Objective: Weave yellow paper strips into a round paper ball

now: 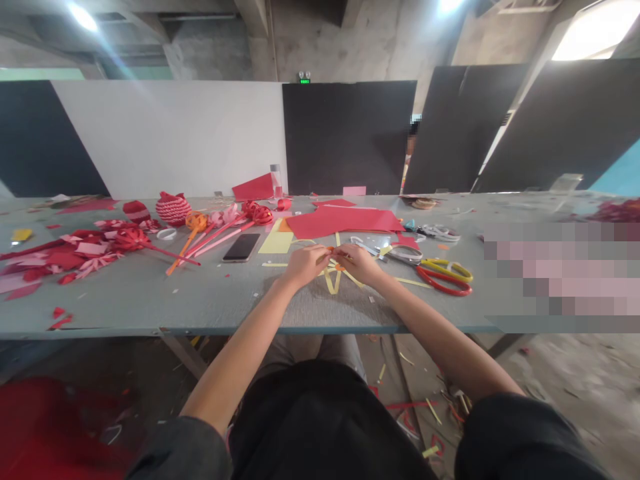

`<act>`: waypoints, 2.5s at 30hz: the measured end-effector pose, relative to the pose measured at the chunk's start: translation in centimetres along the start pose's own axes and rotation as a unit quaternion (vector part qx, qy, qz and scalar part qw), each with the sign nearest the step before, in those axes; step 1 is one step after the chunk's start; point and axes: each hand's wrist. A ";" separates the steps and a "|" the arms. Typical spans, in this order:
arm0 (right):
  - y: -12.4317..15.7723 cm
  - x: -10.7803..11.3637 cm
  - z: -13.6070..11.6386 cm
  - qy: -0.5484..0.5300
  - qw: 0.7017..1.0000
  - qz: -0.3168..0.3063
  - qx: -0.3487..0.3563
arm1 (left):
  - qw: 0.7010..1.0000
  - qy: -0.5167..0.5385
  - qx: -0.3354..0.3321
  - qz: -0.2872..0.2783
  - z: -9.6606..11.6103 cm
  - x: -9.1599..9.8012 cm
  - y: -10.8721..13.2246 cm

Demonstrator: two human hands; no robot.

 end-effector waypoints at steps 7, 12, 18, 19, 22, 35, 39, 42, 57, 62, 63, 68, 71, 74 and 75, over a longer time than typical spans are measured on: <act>0.0 0.2 -0.3 -0.026 0.999 -0.001 -0.020 | 0.999 0.046 0.001 -0.004 -0.2 -0.1 -0.1; -0.1 0.2 -0.1 -0.059 0.998 -0.007 -0.020 | 0.998 0.065 0.005 -0.001 -0.4 -0.2 -0.2; -0.1 0.3 -0.5 -0.071 0.997 -0.021 -0.037 | 0.998 0.062 0.021 0.008 -0.1 -0.2 -0.3; -0.1 0.3 -0.5 -0.069 0.996 -0.025 -0.041 | 0.998 0.055 0.038 0.014 -0.1 -0.1 -0.3; -0.1 0.2 -0.5 -0.072 0.995 -0.022 -0.061 | 0.993 0.029 0.100 0.049 0.1 0.0 -0.3; -0.7 0.7 -0.5 -0.364 0.908 0.064 -0.196 | 0.979 0.009 0.193 0.071 0.5 0.6 -0.4; -1.0 1.4 -0.5 -0.439 0.859 0.093 -0.247 | 0.968 0.041 0.229 0.094 0.3 0.6 -0.5; -1.2 1.4 -0.2 -0.467 0.843 0.096 -0.249 | 0.955 0.088 0.252 0.131 0.2 0.7 -0.7; -1.0 1.6 -1.3 -0.520 0.828 0.056 -0.201 | 0.944 0.206 0.214 0.140 -0.4 0.3 -0.7; -0.9 1.7 -1.4 -0.522 0.823 0.027 -0.222 | 0.955 0.209 0.176 0.118 -0.1 0.2 -0.7; -0.9 1.7 -1.6 -0.524 0.821 0.021 -0.224 | 0.957 0.209 0.168 0.112 0.0 0.2 -0.7; -0.8 1.3 -1.9 -0.515 0.817 0.020 -0.259 | 0.960 0.209 0.156 0.103 0.3 0.2 -0.7; -0.8 0.9 -1.6 -0.480 0.830 0.026 -0.282 | 0.961 0.207 0.151 0.106 0.3 0.3 -0.7; -0.8 0.8 -1.3 -0.442 0.860 0.040 -0.253 | 0.960 0.213 0.148 0.108 0.3 0.3 -0.7; -0.7 0.8 -1.2 -0.424 0.873 0.044 -0.237 | 0.959 0.215 0.149 0.110 0.3 0.3 -0.7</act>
Point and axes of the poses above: each hand's wrist, its own y-axis away from the middle knuckle, its own x-axis out of the back of the hand, z = x × y, and after that the axes turned 7 degrees about -x, right-handed
